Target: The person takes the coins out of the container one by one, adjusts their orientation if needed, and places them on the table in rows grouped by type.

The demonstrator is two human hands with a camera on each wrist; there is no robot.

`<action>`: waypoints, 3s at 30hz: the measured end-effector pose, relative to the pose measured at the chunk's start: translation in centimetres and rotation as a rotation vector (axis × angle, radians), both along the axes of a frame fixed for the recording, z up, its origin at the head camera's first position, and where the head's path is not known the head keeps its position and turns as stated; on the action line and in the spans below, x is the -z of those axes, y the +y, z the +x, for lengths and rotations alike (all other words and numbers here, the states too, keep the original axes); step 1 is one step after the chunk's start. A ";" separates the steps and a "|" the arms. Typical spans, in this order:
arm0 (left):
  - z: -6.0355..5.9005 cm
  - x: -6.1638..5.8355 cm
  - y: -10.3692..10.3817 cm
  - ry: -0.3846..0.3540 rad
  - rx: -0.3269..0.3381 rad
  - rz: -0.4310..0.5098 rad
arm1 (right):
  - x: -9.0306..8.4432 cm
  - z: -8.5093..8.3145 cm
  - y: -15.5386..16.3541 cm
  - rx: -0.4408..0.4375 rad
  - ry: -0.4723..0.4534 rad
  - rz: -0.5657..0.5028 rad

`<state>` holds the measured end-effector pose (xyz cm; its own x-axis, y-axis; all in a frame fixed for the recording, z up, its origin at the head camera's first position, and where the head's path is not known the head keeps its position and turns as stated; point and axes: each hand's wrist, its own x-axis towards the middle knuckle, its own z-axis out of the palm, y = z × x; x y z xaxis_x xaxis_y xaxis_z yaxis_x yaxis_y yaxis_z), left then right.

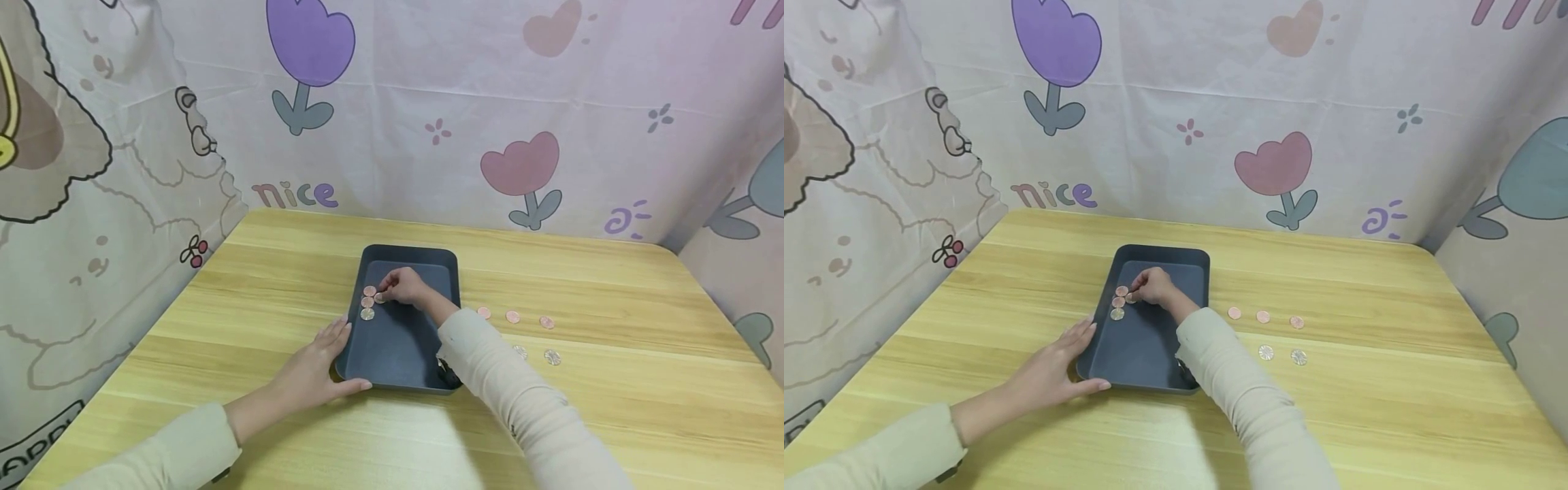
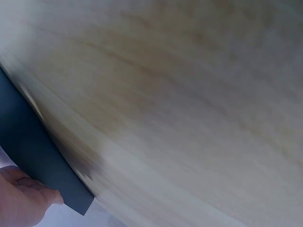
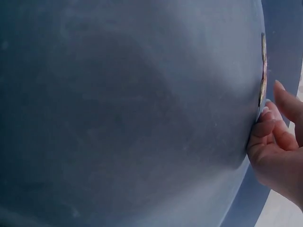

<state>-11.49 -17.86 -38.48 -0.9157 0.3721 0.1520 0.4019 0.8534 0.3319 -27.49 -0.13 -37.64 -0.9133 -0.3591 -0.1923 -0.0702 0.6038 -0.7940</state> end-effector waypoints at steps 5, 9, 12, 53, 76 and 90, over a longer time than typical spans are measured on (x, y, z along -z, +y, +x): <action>0.0 0.0 0.0 0.007 -0.001 -0.007 | -0.1 0.0 0.2 -0.068 0.018 0.032; 0.0 -0.1 0.0 0.007 -0.002 -0.008 | 0.0 -0.1 0.3 -0.094 0.024 0.038; 0.0 -0.1 0.0 0.001 -0.004 -0.009 | 0.2 -0.2 0.3 -0.114 0.041 0.059; 0.0 -0.2 0.1 -0.017 -0.008 -0.002 | -4.5 1.0 2.3 0.097 -0.054 -0.003; 0.1 0.0 0.0 0.005 -0.008 -0.004 | -5.6 4.5 9.0 0.188 -0.039 -0.148; 0.2 -0.1 0.2 -0.011 -0.017 -0.009 | -4.0 5.8 14.4 0.207 -0.069 -0.132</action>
